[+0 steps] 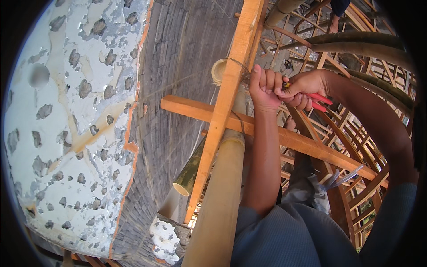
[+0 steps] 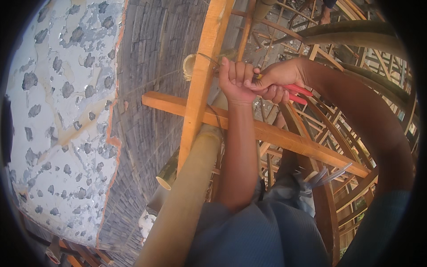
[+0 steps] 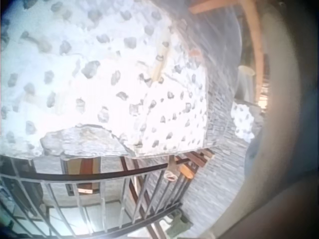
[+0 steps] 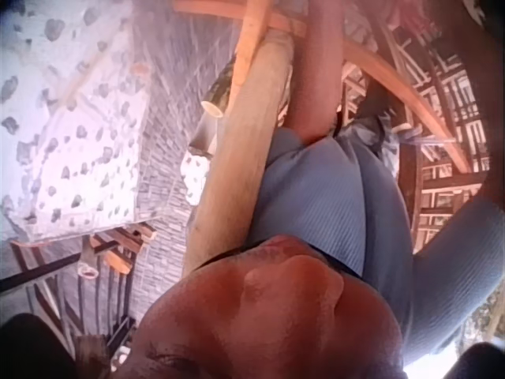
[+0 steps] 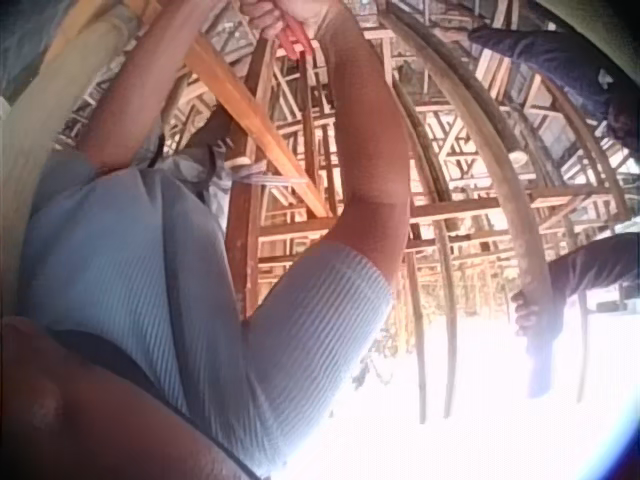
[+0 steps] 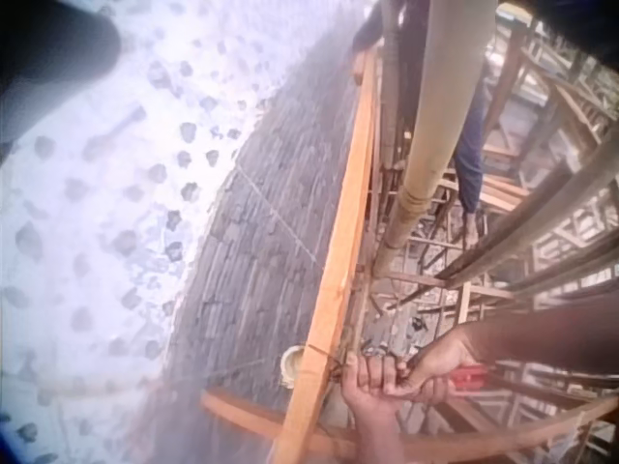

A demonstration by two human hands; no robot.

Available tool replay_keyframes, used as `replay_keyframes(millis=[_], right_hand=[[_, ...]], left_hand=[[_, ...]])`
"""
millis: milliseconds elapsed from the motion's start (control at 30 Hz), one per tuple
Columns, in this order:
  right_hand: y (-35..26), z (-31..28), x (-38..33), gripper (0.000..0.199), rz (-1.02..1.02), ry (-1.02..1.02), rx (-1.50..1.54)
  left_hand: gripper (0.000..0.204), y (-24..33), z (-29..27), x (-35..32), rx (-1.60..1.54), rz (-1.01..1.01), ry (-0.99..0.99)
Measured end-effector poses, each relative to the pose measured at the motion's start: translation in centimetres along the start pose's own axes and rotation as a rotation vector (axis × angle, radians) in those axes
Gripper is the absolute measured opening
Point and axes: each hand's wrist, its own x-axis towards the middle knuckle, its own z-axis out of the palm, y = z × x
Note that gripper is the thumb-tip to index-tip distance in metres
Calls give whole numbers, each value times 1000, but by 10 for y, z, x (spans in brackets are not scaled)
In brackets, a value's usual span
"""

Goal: The person uses pliers to tighten wire ties securing bamboo poles to a wooden frame. They then pick up a long metal rod and a wooden plank, positioning them within the scaffolding structure.

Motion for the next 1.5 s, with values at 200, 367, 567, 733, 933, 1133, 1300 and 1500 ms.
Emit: replay_keyframes(millis=[200, 367, 567, 733, 933, 1133, 1300, 1500], right_hand=[[5, 37, -28, 60, 91, 821, -918], [53, 83, 1, 42, -291, 1663, -1446], [81, 31, 49, 21, -321, 1628, -1162], [86, 40, 65, 26, -513, 1379, -856], [99, 29, 85, 21, -621, 1071, -521], [105, 24, 125, 13, -710, 689, -104], [98, 22, 97, 13, -605, 370, 174], [102, 7, 54, 17, -412, 193, 293]], left_hand=[[61, -5, 21, 1, 169, 8, 430], [57, -14, 36, 5, 125, 55, 611], [56, -9, 36, 2, 320, 21, 612], [52, -12, 35, -4, 378, 110, 556], [41, -1, 20, -17, 548, -19, 574], [31, 0, 7, -13, 1264, 29, 884], [25, -4, 15, -16, 1201, 48, 871], [38, 6, 0, -21, 181, -180, 343]])
